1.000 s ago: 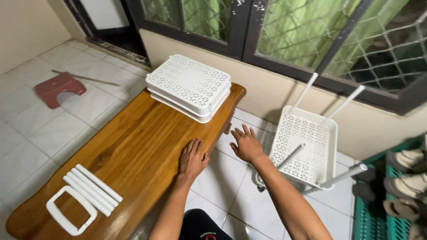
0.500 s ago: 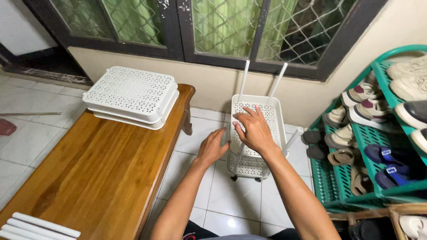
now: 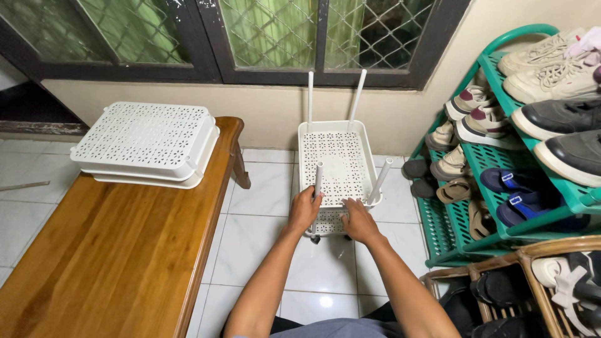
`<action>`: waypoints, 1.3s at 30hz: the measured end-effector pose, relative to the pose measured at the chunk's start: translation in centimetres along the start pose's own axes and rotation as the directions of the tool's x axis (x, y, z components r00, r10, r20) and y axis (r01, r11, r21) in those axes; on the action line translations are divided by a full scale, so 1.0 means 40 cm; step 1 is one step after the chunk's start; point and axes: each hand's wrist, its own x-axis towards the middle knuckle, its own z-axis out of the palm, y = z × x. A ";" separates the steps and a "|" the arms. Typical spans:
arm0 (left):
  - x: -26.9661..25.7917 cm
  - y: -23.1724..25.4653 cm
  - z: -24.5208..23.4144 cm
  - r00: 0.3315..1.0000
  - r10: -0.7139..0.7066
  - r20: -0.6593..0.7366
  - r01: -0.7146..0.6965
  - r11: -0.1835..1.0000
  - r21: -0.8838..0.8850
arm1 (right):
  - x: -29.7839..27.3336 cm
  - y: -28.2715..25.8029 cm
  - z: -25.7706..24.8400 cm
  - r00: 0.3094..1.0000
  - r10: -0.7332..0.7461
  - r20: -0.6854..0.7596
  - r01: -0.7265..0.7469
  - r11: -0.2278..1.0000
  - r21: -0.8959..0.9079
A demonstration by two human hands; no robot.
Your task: The person assembles a white plastic storage shelf by inserting vertical poles into the shelf trays and stacking them. They repeatedly remove and reinsert poles to adjust fit, then place the assembled unit upright on the floor.
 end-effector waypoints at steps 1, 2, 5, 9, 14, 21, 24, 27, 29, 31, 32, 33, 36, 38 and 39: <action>0.001 -0.009 0.004 1.000 0.009 -0.009 -0.009 1.000 0.009 | -0.007 0.010 0.018 1.000 -0.011 0.005 0.011 0.999 -0.053; -0.003 -0.018 0.009 1.000 0.020 -0.015 -0.020 1.000 -0.009 | -0.019 0.015 0.032 1.000 -0.019 0.015 0.020 0.994 -0.103; -0.007 -0.047 0.021 0.999 0.046 -0.023 -0.047 0.998 -0.048 | -0.023 0.013 0.045 0.998 0.060 0.023 -0.059 0.996 -0.061; -0.015 -0.076 0.014 0.997 0.069 0.024 -0.066 0.993 -0.093 | -0.026 -0.018 0.052 0.998 0.066 -0.024 -0.068 0.994 -0.082; -0.011 -0.099 0.006 0.992 -0.015 0.123 0.026 0.995 -0.095 | -0.048 -0.050 0.067 0.989 0.147 -0.028 -0.149 0.985 -0.083; -0.059 -0.134 0.029 0.995 0.063 0.071 -0.065 0.997 0.031 | -0.100 -0.064 0.069 0.962 0.228 0.150 -0.192 0.956 -0.224; -0.059 -0.135 0.037 0.997 0.056 0.062 -0.059 0.997 0.055 | -0.093 -0.049 0.066 0.972 0.177 0.154 -0.134 0.957 -0.257; -0.061 -0.136 0.035 0.994 0.096 0.045 -0.099 0.993 0.061 | -0.098 -0.042 0.068 0.978 0.158 0.138 -0.127 0.969 -0.211; -0.067 -0.139 0.032 0.993 0.113 0.041 -0.115 0.992 0.060 | -0.091 -0.045 0.062 0.993 0.100 0.055 -0.092 0.987 -0.135; -0.064 -0.137 0.026 0.993 0.114 0.044 -0.116 0.992 0.058 | -0.073 -0.065 0.047 0.982 0.190 0.007 -0.190 0.982 0.004; -0.061 -0.136 0.022 0.994 0.095 0.061 -0.099 0.993 0.070 | -0.061 -0.081 0.039 0.971 0.237 -0.013 -0.235 0.969 0.076; -0.059 -0.135 0.020 0.994 0.076 0.079 -0.082 0.993 0.083 | -0.048 -0.098 0.027 0.976 0.213 -0.054 -0.198 0.959 0.205; -0.057 -0.136 0.011 0.990 0.054 0.130 -0.072 0.987 0.143 | -0.019 -0.160 -0.004 0.977 0.130 -0.166 -0.036 0.878 0.477; -0.052 -0.133 0.010 0.987 0.084 0.135 -0.105 0.982 0.158 | 0.003 -0.202 -0.022 0.973 0.024 -0.231 0.103 0.845 0.525; -0.047 -0.132 0.009 0.986 0.115 0.122 -0.133 0.979 0.153 | 0.021 -0.217 -0.033 0.973 0.022 -0.231 0.108 0.838 0.535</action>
